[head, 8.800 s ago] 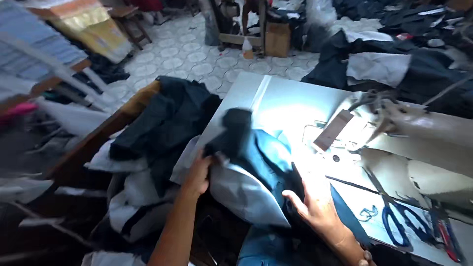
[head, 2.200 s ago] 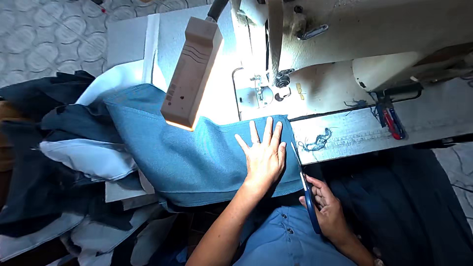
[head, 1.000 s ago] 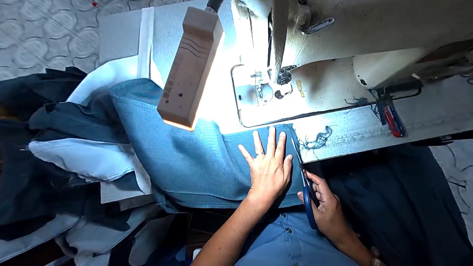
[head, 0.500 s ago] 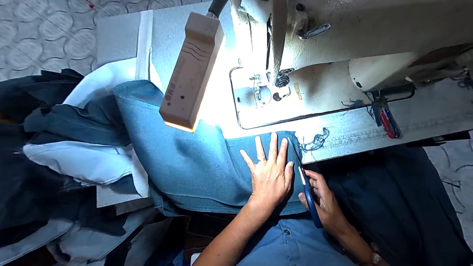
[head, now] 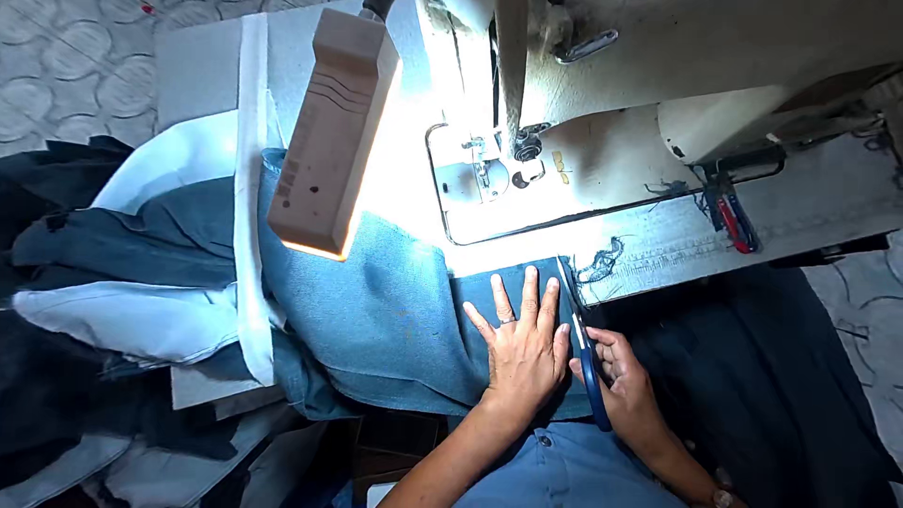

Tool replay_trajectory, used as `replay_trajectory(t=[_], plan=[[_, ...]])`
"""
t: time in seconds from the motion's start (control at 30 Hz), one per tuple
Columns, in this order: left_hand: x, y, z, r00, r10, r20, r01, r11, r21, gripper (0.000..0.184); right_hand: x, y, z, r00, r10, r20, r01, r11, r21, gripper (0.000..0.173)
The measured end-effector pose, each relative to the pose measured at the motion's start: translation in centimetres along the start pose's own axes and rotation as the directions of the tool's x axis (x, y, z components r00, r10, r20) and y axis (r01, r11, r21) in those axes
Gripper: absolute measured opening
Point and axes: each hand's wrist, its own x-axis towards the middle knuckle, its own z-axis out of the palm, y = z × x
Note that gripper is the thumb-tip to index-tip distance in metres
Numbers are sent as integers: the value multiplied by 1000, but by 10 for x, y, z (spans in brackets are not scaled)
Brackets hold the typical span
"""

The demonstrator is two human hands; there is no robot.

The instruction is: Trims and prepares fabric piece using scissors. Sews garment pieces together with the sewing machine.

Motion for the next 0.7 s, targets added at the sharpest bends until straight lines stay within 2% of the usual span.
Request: replay_trajectory(t=[0.23,0.4,0.57,0.63,0.7], plan=[[0,0,0,1000,-5,4,5,1000,-9,53,2,1,-2,1000,16,-6,-16,998,67,43],[-3,1,-1,1000,14,15,-14,1000,-17,53,10,-1,-7,996,67,66,-70,996,52,48],[-5,2,-1,1000,31,0,-31,999,-30,53,12,0,-1,1000,24,5,-25,998,55,42],[-8,1,-12,999,48,15,-48,998,-41,54,10,0,-1,999,29,-13,-28,997,77,41],[-12,-3,-31,997,53,-52,-53,999,-2,54,9,1,-2,999,28,-25,-25,994,107,39]])
